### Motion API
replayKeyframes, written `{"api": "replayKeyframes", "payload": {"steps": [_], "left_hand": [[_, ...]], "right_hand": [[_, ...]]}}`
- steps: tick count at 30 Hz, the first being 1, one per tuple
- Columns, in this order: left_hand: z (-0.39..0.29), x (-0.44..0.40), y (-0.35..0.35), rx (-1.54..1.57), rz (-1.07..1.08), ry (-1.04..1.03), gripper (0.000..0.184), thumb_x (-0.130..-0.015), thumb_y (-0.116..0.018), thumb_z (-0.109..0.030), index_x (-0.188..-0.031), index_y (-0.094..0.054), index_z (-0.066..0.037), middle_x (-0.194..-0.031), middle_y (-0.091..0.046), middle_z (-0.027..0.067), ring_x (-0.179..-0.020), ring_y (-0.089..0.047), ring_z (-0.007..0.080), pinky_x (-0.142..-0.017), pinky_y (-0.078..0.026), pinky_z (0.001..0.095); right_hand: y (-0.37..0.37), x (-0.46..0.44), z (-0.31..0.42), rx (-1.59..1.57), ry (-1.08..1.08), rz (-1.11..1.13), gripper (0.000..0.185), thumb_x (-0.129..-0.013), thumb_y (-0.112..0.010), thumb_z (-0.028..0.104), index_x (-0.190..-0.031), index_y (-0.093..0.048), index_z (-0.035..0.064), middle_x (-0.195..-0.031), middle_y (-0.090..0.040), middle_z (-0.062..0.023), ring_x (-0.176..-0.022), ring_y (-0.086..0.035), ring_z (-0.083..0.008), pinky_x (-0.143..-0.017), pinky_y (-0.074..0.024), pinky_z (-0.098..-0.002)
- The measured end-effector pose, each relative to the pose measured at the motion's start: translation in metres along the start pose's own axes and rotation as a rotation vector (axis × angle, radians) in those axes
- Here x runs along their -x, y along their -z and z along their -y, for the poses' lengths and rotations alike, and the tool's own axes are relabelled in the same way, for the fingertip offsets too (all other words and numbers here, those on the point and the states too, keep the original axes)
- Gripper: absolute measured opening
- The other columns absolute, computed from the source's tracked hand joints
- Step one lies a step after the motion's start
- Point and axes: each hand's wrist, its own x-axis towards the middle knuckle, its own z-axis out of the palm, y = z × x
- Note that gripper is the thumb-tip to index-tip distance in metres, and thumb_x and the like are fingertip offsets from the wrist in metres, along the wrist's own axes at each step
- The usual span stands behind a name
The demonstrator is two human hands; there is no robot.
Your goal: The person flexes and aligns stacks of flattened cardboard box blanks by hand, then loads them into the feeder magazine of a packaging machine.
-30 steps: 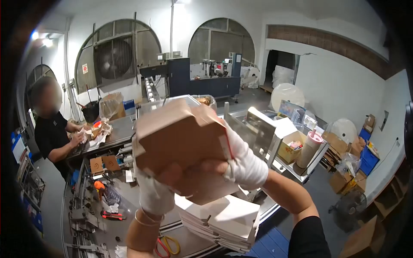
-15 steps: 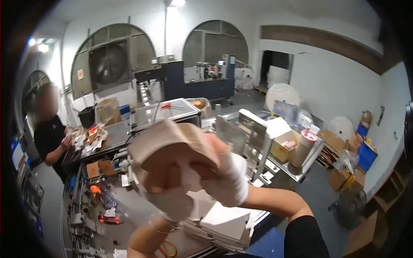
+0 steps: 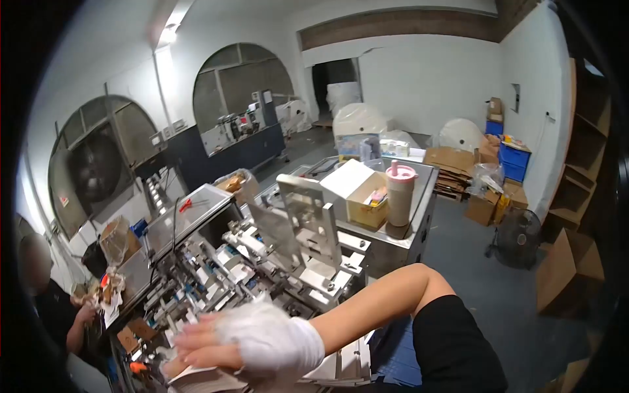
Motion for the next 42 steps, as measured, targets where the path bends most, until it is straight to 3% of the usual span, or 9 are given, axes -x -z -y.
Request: {"api": "replayKeyframes", "payload": {"steps": [10,14,19,23,26,28,34,40,42], "left_hand": [[-0.006,-0.041,-0.016,-0.111,-0.528,-0.271,0.043,-0.074,-0.068,-0.035,-0.105,-0.060,-0.006,-0.093,-0.064,0.0073,-0.081,-0.062,0.0212,-0.074,-0.048,0.0341],[0.013,-0.036,-0.027,1.150,-0.892,-0.207,0.039,-0.083,-0.061,-0.033,-0.113,-0.053,-0.008,-0.111,-0.057,0.0054,-0.092,-0.059,0.0196,-0.086,-0.045,0.0397],[0.024,-0.046,-0.009,1.885,-0.350,-0.556,0.043,-0.082,-0.056,-0.052,-0.089,-0.049,-0.009,-0.084,-0.051,0.0030,-0.074,-0.046,0.0153,-0.076,-0.039,0.0320],[0.046,-0.045,0.001,1.254,-0.329,-0.615,0.051,-0.083,-0.047,-0.060,-0.091,-0.047,-0.009,-0.097,-0.053,0.0053,-0.088,-0.045,0.0174,-0.080,-0.037,0.0364],[-0.016,-0.033,-0.010,1.349,-0.846,0.238,0.076,-0.079,-0.045,-0.066,-0.125,-0.042,-0.006,-0.117,-0.052,0.0117,-0.101,-0.054,0.0254,-0.098,-0.036,0.0422],[-0.003,0.008,0.007,1.564,-0.488,0.364,0.069,-0.081,-0.058,-0.048,-0.129,-0.038,-0.003,-0.117,-0.053,0.0109,-0.104,-0.055,0.0244,-0.088,-0.046,0.0368],[-0.006,-0.018,0.052,0.611,-0.258,0.249,0.048,-0.070,-0.067,-0.004,-0.116,-0.052,-0.005,-0.095,-0.062,0.0048,-0.084,-0.059,0.0147,-0.074,-0.048,0.0257],[-0.053,-0.080,0.079,0.311,-0.026,-0.135,0.058,-0.066,-0.074,-0.002,-0.119,-0.050,-0.002,-0.101,-0.062,0.0092,-0.092,-0.059,0.0143,-0.083,-0.046,0.0258],[-0.042,-0.072,0.058,1.097,-0.129,-0.059,0.062,-0.063,-0.080,-0.011,-0.116,-0.050,0.002,-0.106,-0.059,0.0139,-0.096,-0.058,0.0150,-0.083,-0.047,0.0290]], "right_hand": [[0.024,-0.011,-0.046,-0.114,-0.117,-0.028,0.103,-0.063,-0.080,0.018,-0.138,-0.011,0.0060,-0.138,-0.033,-0.0190,-0.123,-0.041,-0.0320,-0.095,-0.0399,-0.0379],[0.051,0.003,-0.065,-0.106,-0.327,0.219,0.127,-0.056,-0.085,0.033,-0.141,0.005,0.0072,-0.141,-0.027,-0.0202,-0.129,-0.030,-0.0296,-0.106,-0.0261,-0.0376],[0.027,0.016,-0.081,0.306,-0.228,0.196,0.065,-0.062,-0.075,0.006,-0.120,-0.047,0.0104,-0.082,-0.061,-0.0131,-0.076,-0.061,-0.0325,-0.067,-0.0493,-0.0345],[0.019,0.025,-0.083,0.187,-0.209,0.347,0.058,-0.060,-0.072,0.004,-0.114,-0.052,0.0097,-0.096,-0.063,-0.0134,-0.080,-0.063,-0.0305,-0.068,-0.0507,-0.0351],[0.021,0.030,-0.095,0.768,0.130,0.090,0.059,-0.059,-0.074,0.009,-0.114,-0.053,0.0114,-0.102,-0.063,-0.0111,-0.083,-0.064,-0.0274,-0.072,-0.0513,-0.0365],[0.019,0.037,-0.102,1.089,0.245,-0.008,0.046,-0.073,-0.069,0.018,-0.115,-0.050,0.0143,-0.101,-0.064,-0.0083,-0.085,-0.064,-0.0266,-0.076,-0.0501,-0.0379],[0.037,0.017,-0.067,0.689,-0.256,0.510,0.104,-0.055,-0.082,0.030,-0.138,-0.023,0.0088,-0.143,-0.017,-0.0228,-0.131,-0.020,-0.0406,-0.105,-0.0235,-0.0468],[0.040,-0.049,-0.053,-0.058,-0.467,0.123,0.049,-0.062,-0.082,0.015,-0.102,-0.056,0.0040,-0.081,-0.064,-0.0076,-0.071,-0.061,-0.0126,-0.066,-0.0498,-0.0263],[0.031,-0.034,-0.051,-0.161,-0.498,-0.022,0.043,-0.063,-0.081,0.014,-0.098,-0.057,0.0037,-0.077,-0.063,-0.0053,-0.068,-0.059,-0.0103,-0.064,-0.0492,-0.0245]]}}
